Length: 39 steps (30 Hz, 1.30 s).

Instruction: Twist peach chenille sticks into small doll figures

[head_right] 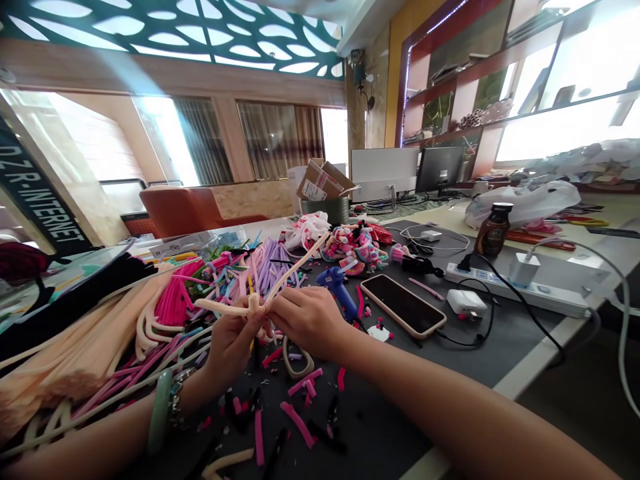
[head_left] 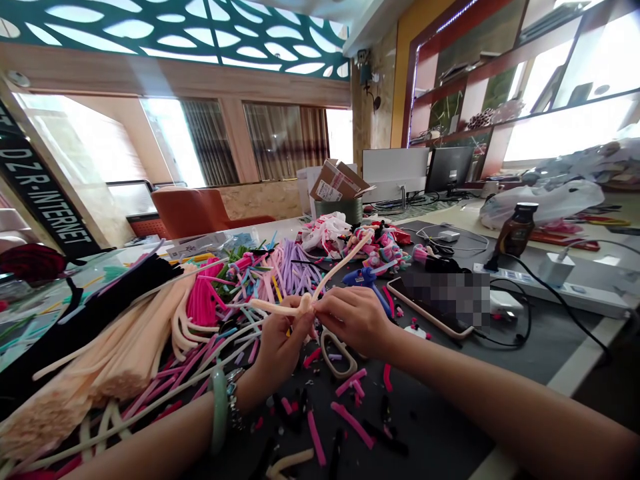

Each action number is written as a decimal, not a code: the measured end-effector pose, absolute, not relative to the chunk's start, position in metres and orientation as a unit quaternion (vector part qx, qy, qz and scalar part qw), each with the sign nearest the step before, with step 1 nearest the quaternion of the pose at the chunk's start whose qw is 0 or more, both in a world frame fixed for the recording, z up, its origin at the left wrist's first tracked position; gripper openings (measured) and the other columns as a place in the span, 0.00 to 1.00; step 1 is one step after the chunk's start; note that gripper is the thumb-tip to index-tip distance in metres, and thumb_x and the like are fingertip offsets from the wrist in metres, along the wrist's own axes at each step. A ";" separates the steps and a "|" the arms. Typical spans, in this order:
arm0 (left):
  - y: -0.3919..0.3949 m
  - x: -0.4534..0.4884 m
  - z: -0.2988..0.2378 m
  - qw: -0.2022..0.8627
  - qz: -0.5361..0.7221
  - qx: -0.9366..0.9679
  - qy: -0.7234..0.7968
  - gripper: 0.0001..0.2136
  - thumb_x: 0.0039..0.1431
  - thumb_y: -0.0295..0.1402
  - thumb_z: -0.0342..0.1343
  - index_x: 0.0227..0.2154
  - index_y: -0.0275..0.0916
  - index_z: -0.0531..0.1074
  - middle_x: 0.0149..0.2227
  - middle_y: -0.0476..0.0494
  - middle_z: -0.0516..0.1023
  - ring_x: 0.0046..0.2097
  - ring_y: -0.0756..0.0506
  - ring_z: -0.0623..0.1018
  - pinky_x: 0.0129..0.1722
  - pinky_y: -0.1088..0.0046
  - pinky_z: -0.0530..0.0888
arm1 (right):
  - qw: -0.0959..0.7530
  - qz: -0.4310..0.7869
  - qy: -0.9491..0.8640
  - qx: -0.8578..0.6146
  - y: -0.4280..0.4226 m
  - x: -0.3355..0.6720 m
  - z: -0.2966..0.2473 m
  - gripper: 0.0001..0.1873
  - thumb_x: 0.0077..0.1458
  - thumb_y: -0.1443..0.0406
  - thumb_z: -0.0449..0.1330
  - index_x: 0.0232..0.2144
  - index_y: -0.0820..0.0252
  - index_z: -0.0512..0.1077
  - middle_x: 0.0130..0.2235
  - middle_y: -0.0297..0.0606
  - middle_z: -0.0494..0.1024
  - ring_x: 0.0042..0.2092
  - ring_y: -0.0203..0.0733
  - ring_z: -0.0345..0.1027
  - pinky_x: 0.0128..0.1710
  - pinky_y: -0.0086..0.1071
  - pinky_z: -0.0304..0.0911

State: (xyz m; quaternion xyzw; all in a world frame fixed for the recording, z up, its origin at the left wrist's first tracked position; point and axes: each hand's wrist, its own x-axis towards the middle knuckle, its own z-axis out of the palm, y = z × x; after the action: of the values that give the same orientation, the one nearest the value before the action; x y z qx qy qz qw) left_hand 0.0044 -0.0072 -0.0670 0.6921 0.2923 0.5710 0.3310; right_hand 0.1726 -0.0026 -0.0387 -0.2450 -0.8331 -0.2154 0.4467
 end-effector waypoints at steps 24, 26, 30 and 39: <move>-0.016 0.015 -0.057 0.368 0.562 0.678 0.299 0.10 0.60 0.38 0.50 0.29 0.37 0.63 0.21 0.54 0.65 0.23 0.52 0.67 0.25 0.76 0.65 | 0.415 -0.258 -0.850 -0.195 -0.004 0.177 -0.033 0.10 0.60 0.67 0.51 0.30 0.59 0.72 0.28 0.33 0.75 0.30 0.33 0.68 0.29 0.29 0.57; -0.017 0.015 -0.056 0.374 0.563 0.676 0.295 0.10 0.60 0.38 0.51 0.28 0.37 0.63 0.21 0.54 0.65 0.23 0.53 0.66 0.24 0.77 0.65 | 0.412 -0.272 -0.850 -0.186 -0.005 0.177 -0.031 0.10 0.60 0.67 0.51 0.30 0.60 0.72 0.27 0.33 0.74 0.29 0.33 0.67 0.28 0.30 0.56; -0.018 0.017 -0.055 0.384 0.564 0.670 0.292 0.11 0.60 0.39 0.51 0.28 0.37 0.63 0.21 0.55 0.64 0.22 0.54 0.65 0.24 0.78 0.64 | 0.411 -0.303 -0.841 -0.175 -0.005 0.178 -0.030 0.08 0.58 0.68 0.52 0.32 0.60 0.71 0.27 0.32 0.74 0.27 0.32 0.65 0.27 0.31 0.55; -0.020 0.017 -0.056 0.399 0.570 0.659 0.286 0.12 0.58 0.40 0.53 0.26 0.38 0.61 0.20 0.54 0.63 0.22 0.54 0.63 0.23 0.78 0.63 | 0.411 -0.333 -0.834 -0.155 -0.005 0.178 -0.031 0.08 0.57 0.69 0.51 0.34 0.61 0.70 0.25 0.32 0.71 0.25 0.33 0.62 0.25 0.32 0.51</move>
State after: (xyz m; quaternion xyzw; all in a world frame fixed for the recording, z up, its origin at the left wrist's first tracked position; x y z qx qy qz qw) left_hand 0.0173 -0.0198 -0.0559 0.6594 0.2857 0.5696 0.3989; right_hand 0.1782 -0.0054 -0.0310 -0.1547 -0.8341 -0.3334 0.4113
